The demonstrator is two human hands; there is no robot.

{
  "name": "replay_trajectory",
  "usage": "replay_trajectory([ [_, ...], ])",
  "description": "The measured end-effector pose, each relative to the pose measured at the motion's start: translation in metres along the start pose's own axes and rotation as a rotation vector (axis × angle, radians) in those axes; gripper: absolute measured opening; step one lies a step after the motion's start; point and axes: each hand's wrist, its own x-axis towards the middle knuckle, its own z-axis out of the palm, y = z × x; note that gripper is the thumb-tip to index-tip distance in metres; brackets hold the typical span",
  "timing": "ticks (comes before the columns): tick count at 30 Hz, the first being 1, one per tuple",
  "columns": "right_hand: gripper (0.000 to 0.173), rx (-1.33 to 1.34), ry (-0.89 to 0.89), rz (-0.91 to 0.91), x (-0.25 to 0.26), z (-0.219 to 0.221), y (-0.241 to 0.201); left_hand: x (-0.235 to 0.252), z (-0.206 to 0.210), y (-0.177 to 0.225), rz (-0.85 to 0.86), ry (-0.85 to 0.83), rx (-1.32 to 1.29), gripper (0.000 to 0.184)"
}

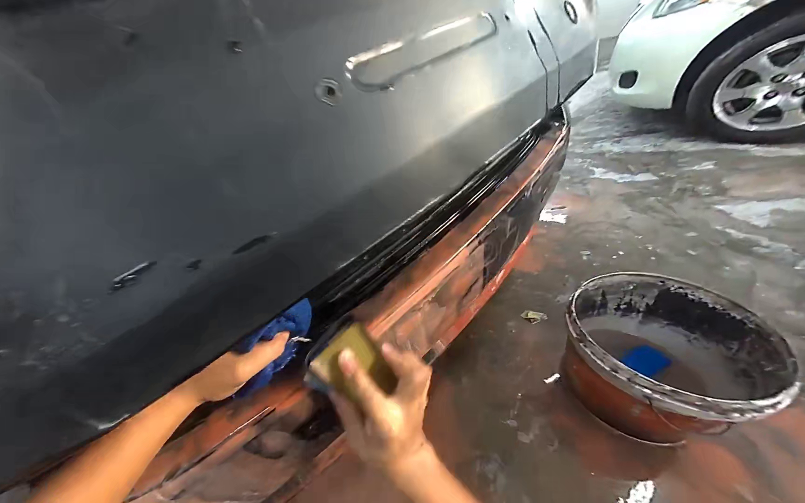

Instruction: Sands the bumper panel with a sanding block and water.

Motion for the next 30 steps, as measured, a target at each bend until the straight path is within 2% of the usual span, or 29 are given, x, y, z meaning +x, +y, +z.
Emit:
replay_trajectory([
  [3, 0.049, -0.118, 0.122, 0.089, 0.104, -0.008, 0.084, -0.001, 0.001, -0.012, 0.122, 0.051, 0.133, 0.011],
  [5, 0.051, -0.247, 0.188, 0.235, 0.157, -0.010, 0.121, -0.003, 0.000, -0.017, 0.161, 0.056, 0.170, 0.019],
  [6, 0.052, -0.251, 0.189, 0.305, 0.158, -0.010, 0.116, -0.006, -0.001, -0.019, 0.159, 0.053, 0.155, 0.023],
  [8, 0.055, -0.168, 0.139, 0.351, 0.105, -0.014, 0.064, -0.010, -0.004, -0.022, 0.127, 0.067, 0.128, 0.030],
  [10, 0.050, -0.022, 0.119, 0.267, 0.026, -0.005, 0.008, -0.010, -0.004, -0.024, 0.120, 0.080, 0.133, 0.032],
  [11, 0.048, 0.027, 0.090, 0.218, 0.000, -0.001, -0.005, -0.011, -0.005, -0.023, 0.129, 0.076, 0.132, 0.031],
  [12, 0.047, 0.060, 0.074, 0.175, -0.005, 0.000, -0.004, -0.011, -0.006, -0.021, 0.140, 0.065, 0.121, 0.031],
  [13, 0.045, 0.076, 0.079, 0.151, 0.009, -0.002, 0.009, -0.011, -0.005, -0.020, 0.151, 0.059, 0.110, 0.030],
  [15, 0.046, 0.020, 0.136, 0.165, 0.073, -0.006, 0.056, -0.010, -0.006, -0.021, 0.168, 0.056, 0.101, 0.031],
  [17, 0.051, -0.105, 0.178, 0.239, 0.138, -0.009, 0.096, -0.005, -0.005, -0.023, 0.176, 0.047, 0.105, 0.029],
  [18, 0.051, -0.153, 0.206, 0.292, 0.156, -0.008, 0.102, -0.006, -0.007, -0.024, 0.168, 0.041, 0.113, 0.028],
  [19, 0.052, -0.177, 0.208, 0.343, 0.156, -0.008, 0.096, -0.008, -0.008, -0.024, 0.156, 0.026, 0.116, 0.027],
  [21, 0.055, -0.126, 0.130, 0.374, 0.108, -0.013, 0.049, -0.007, -0.007, -0.020, 0.153, -0.004, 0.091, 0.025],
  [23, 0.051, 0.036, 0.067, 0.285, 0.027, -0.008, -0.010, -0.002, -0.005, -0.014, 0.192, -0.027, 0.080, 0.027],
  [24, 0.048, 0.088, 0.023, 0.222, -0.004, -0.006, -0.026, -0.003, -0.004, -0.011, 0.213, -0.041, 0.108, 0.031],
  [25, 0.046, 0.114, -0.016, 0.164, -0.015, -0.006, -0.027, -0.005, -0.004, -0.009, 0.229, -0.052, 0.132, 0.035],
  [27, 0.042, 0.094, -0.009, 0.131, 0.023, -0.012, 0.007, -0.007, -0.004, -0.010, 0.247, -0.051, 0.135, 0.038],
  [30, 0.049, -0.112, 0.151, 0.283, 0.137, -0.016, 0.100, -0.003, -0.002, -0.014, 0.254, -0.038, 0.118, 0.037],
])
